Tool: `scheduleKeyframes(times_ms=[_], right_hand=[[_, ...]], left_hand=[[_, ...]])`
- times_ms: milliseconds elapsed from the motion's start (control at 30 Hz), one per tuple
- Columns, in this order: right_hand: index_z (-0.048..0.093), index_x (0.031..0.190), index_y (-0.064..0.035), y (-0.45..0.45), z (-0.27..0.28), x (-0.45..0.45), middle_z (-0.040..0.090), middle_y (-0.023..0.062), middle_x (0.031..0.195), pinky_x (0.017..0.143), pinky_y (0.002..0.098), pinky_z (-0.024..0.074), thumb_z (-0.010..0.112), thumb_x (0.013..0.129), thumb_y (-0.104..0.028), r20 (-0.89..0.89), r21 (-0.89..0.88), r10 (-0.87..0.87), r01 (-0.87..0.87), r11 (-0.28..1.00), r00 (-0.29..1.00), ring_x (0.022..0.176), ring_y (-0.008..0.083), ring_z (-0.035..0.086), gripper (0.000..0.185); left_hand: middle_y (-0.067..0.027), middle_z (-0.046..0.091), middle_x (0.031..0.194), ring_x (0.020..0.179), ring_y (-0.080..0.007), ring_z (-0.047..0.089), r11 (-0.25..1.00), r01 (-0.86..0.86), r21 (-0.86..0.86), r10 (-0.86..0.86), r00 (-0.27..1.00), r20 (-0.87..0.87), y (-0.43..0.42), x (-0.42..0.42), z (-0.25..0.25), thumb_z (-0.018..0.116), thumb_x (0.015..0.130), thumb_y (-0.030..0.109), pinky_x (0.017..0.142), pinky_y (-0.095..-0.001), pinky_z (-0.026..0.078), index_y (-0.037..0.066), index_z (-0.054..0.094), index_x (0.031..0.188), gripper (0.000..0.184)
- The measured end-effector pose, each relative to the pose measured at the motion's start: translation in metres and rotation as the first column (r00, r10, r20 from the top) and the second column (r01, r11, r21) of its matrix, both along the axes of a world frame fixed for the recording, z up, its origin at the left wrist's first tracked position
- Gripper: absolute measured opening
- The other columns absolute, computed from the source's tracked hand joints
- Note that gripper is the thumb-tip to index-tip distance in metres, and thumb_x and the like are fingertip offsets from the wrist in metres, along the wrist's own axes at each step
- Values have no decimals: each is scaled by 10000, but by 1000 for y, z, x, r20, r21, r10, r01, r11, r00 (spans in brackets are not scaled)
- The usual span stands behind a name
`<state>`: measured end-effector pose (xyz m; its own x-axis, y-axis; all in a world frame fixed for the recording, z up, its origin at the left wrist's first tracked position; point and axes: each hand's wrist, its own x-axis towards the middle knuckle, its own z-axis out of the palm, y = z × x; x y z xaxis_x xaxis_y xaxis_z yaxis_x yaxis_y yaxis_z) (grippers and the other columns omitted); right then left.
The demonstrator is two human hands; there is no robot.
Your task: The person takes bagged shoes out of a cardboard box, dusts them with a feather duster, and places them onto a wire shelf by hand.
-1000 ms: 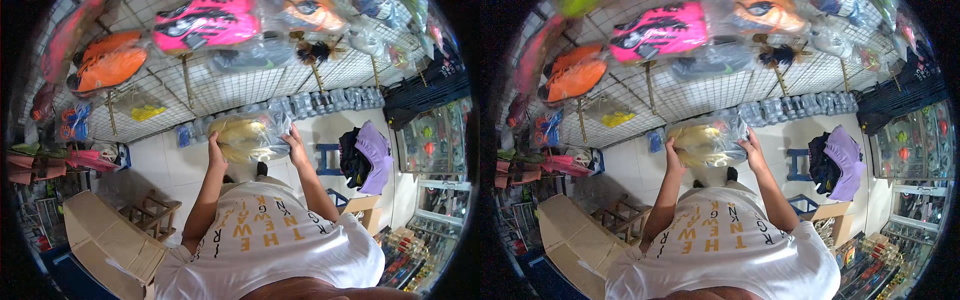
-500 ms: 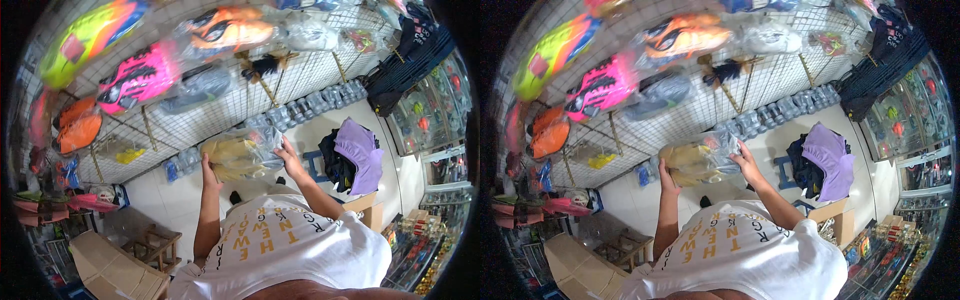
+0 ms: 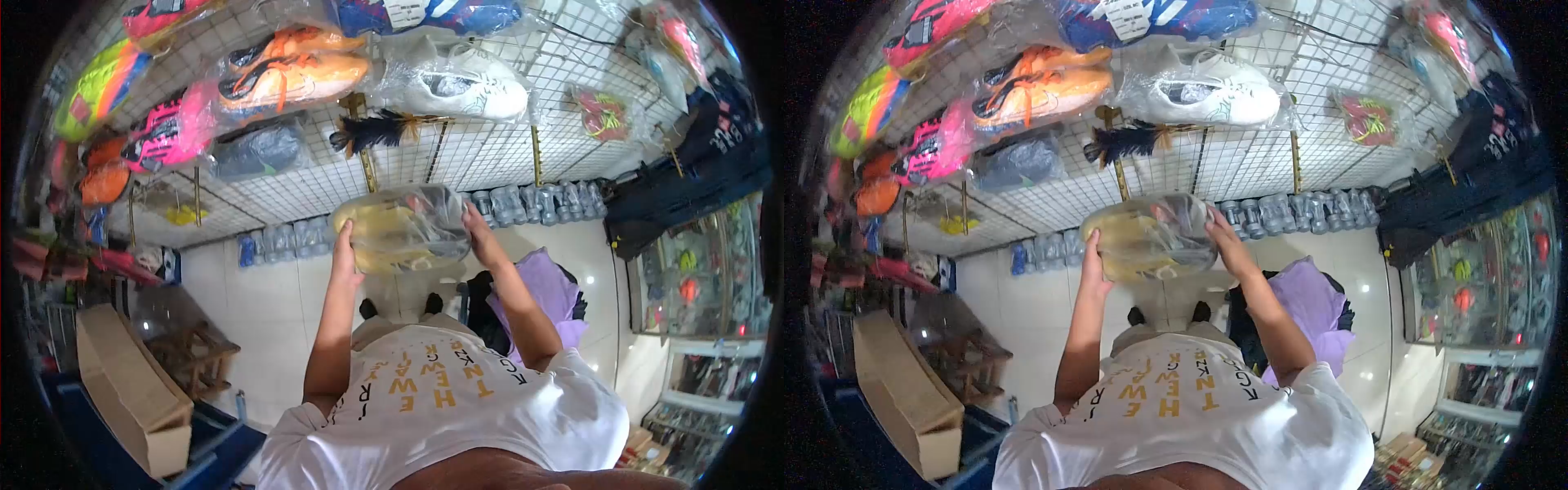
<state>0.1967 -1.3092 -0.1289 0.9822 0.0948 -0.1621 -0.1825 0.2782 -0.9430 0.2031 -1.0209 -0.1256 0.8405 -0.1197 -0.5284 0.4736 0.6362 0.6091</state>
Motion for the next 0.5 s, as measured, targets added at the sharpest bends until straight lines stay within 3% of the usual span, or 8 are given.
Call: scheduleKeyframes(times_ms=[33, 100, 133, 233, 300, 367, 400, 500], right_hand=[[344, 1407, -10, -8, -2, 16, 453, 88, 1341, 1009, 312, 332, 561, 915, -291, -7, 48, 39, -39, 998, 999, 1211, 233, 426, 607], [480, 1304, -12, -22, 27, 56, 558, 81, 1204, 924, 326, 395, 533, 940, -336, -32, -134, 244, -246, 960, 969, 1085, 215, 519, 490], [508, 1259, -2, -20, 33, 80, 589, 114, 1144, 926, 330, 400, 525, 931, -357, 116, -397, 186, -126, 909, 976, 1072, 245, 542, 483], [551, 1173, -5, -6, 31, 155, 604, 213, 1095, 914, 369, 430, 510, 911, -290, 583, -757, 193, 441, 481, 789, 1066, 354, 559, 390], [548, 1189, -32, 5, 40, 198, 576, 196, 1198, 940, 423, 425, 493, 890, -200, 272, -960, 317, 281, 18, 909, 1120, 385, 521, 347], [536, 1233, -66, 12, 17, 239, 542, 189, 1259, 989, 436, 397, 471, 889, -198, 264, -933, 405, 337, -122, 876, 1174, 367, 493, 374], [530, 1255, -83, 16, -5, 259, 525, 185, 1289, 1014, 443, 382, 460, 888, -197, 256, -911, 445, 368, -186, 858, 1201, 358, 478, 390], [491, 1302, -98, 5, -74, 314, 475, 173, 1355, 1068, 444, 333, 460, 883, -230, 475, -848, 428, 531, -13, 769, 1271, 349, 416, 440]], left_hand=[[-112, 529, 1273, 1146, -265, 531, 999, -29, -28, 29, 999, 13, -2, 0, 1, 500, 902, 497, 942, -431, 450, 94, 465, 1299, 567], [-120, 525, 1276, 1140, -272, 536, 995, -72, -75, 75, 996, 40, -2, -5, 6, 497, 904, 505, 942, -433, 452, 89, 460, 1300, 575], [-130, 516, 1285, 1146, -283, 534, 993, -91, -80, 93, 995, 24, -1, -8, 7, 492, 906, 519, 949, -433, 452, 87, 443, 1314, 596], [-128, 505, 1300, 1156, -291, 529, 966, -178, -188, 185, 983, 20, 0, -13, -2, 481, 908, 536, 953, -439, 452, 87, 427, 1330, 618], [-127, 498, 1309, 1168, -297, 521, 951, -231, -207, 237, 972, 2, -3, -18, -4, 464, 913, 546, 956, -446, 452, 87, 421, 1336, 625], [-123, 494, 1316, 1176, -299, 515, 939, -255, -233, 266, 964, 15, -4, -19, -8, 450, 918, 552, 960, -448, 449, 89, 419, 1339, 627], [-121, 493, 1318, 1179, -298, 512, 936, -252, -246, 268, 963, 32, -3, -20, -13, 444, 920, 553, 963, -448, 446, 91, 419, 1340, 625], [-115, 495, 1318, 1188, -289, 503, 924, -300, -239, 309, 951, 2, -1, -24, -21, 432, 922, 558, 976, -443, 434, 93, 424, 1336, 623]])
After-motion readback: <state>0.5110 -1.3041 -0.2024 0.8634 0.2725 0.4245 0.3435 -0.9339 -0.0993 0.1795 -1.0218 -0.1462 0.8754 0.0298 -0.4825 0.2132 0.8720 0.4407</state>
